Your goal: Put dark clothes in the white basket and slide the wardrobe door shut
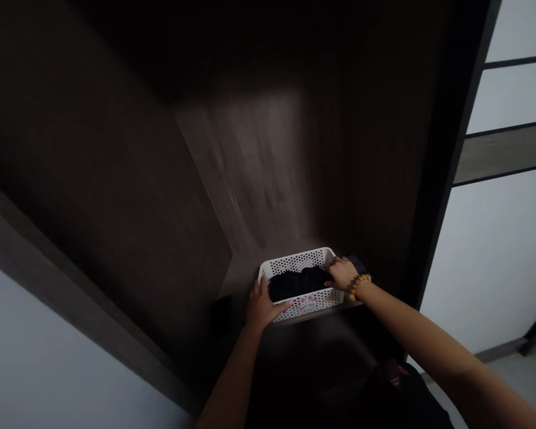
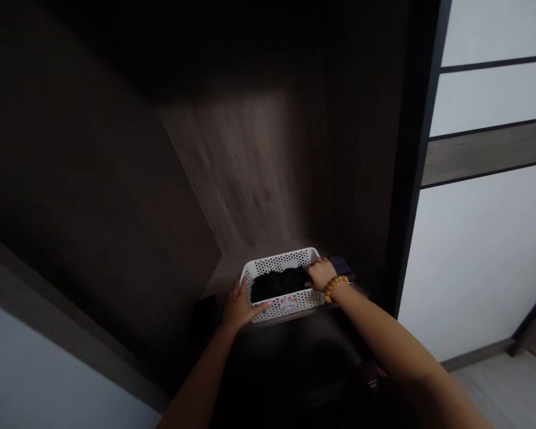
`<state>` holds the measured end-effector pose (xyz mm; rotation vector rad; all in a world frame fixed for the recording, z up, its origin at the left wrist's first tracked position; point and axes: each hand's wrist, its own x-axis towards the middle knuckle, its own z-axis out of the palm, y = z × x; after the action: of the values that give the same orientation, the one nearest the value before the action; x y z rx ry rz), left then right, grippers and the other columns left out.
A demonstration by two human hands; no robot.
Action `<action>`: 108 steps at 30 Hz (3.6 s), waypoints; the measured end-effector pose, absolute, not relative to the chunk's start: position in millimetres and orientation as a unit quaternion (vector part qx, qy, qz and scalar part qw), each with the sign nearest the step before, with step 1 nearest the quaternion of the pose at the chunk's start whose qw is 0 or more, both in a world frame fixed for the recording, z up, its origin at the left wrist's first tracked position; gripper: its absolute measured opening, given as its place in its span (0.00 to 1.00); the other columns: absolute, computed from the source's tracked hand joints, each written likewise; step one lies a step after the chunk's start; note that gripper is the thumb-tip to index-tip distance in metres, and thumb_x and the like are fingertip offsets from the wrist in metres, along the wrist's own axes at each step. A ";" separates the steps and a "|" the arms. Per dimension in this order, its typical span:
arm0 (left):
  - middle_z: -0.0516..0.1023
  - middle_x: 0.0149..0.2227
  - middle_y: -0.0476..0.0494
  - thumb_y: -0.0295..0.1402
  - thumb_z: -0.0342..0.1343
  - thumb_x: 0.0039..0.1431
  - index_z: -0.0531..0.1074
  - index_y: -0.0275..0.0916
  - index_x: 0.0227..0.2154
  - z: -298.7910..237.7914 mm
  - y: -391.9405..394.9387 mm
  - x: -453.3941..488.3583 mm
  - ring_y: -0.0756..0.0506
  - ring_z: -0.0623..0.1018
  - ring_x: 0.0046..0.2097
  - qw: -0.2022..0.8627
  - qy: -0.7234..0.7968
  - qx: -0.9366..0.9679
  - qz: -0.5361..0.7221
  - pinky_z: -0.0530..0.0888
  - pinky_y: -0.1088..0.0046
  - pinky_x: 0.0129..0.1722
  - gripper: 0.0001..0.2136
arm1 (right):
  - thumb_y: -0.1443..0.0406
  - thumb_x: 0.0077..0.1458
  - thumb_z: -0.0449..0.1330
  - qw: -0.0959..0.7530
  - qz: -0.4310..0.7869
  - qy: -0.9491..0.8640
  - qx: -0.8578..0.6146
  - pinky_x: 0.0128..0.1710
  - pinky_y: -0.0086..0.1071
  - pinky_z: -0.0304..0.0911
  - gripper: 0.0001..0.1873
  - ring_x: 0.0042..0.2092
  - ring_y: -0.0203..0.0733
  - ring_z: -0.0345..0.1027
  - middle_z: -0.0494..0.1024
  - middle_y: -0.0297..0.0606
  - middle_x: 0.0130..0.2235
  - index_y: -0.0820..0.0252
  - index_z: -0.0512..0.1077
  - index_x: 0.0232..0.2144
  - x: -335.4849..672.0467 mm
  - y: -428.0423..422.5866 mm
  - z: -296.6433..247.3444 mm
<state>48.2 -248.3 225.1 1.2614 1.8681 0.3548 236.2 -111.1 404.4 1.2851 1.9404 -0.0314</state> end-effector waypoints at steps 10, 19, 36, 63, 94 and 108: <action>0.44 0.73 0.35 0.61 0.62 0.52 0.42 0.34 0.73 196.5 -217.4 49.8 0.34 0.56 0.70 0.420 0.766 0.466 0.143 0.59 0.62 0.67 0.56 | 0.28 0.40 0.50 0.339 0.023 0.691 0.639 0.64 0.41 0.65 0.53 0.66 0.44 0.46 0.25 0.31 0.67 0.30 0.44 0.66 257.8 -118.0 350.9; 0.42 0.73 0.32 0.64 0.60 0.50 0.47 0.36 0.73 117.9 -125.3 25.0 0.31 0.58 0.69 0.434 0.757 0.471 0.134 0.60 0.62 0.66 0.56 | 0.28 0.39 0.51 0.355 0.037 0.678 0.643 0.62 0.40 0.66 0.52 0.63 0.40 0.51 0.40 0.39 0.64 0.37 0.52 0.62 221.8 -23.5 270.9; 0.46 0.72 0.30 0.56 0.64 0.51 0.50 0.30 0.72 -31.3 51.8 4.8 0.33 0.59 0.69 0.409 0.773 0.455 0.165 0.58 0.63 0.67 0.53 | 0.30 0.37 0.57 0.362 0.039 0.677 0.639 0.63 0.38 0.65 0.52 0.62 0.38 0.51 0.43 0.37 0.63 0.34 0.51 0.62 200.7 160.6 120.3; 0.36 0.73 0.43 0.58 0.49 0.60 0.53 0.43 0.72 19.3 -141.0 107.2 0.34 0.40 0.74 0.472 0.678 0.530 0.192 0.37 0.49 0.71 0.41 | 0.28 0.36 0.55 0.376 0.095 0.666 0.637 0.67 0.59 0.50 0.58 0.70 0.57 0.37 0.24 0.36 0.67 0.29 0.43 0.67 176.5 151.4 132.1; 0.44 0.73 0.39 0.40 0.49 0.62 0.53 0.29 0.71 219.4 -336.5 150.8 0.40 0.44 0.74 0.349 0.691 0.565 0.286 0.41 0.55 0.72 0.36 | 0.19 0.32 0.35 -0.126 0.132 0.672 0.718 0.66 0.42 0.59 0.74 0.58 0.33 0.53 0.64 0.44 0.54 0.57 0.53 0.70 395.5 -190.2 496.7; 0.50 0.72 0.38 0.28 0.50 0.50 0.59 0.30 0.66 423.8 -289.7 196.5 0.39 0.47 0.73 0.070 0.475 0.678 0.557 0.52 0.51 0.71 0.36 | 0.50 0.53 0.44 -0.048 -0.003 0.692 0.720 0.66 0.33 0.60 0.46 0.51 0.19 0.51 0.63 0.41 0.52 0.55 0.46 0.72 373.1 -229.6 504.3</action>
<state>196.5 -289.7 423.8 2.0389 1.4304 1.6748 373.1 -229.6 504.3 2.3359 2.2432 -0.0113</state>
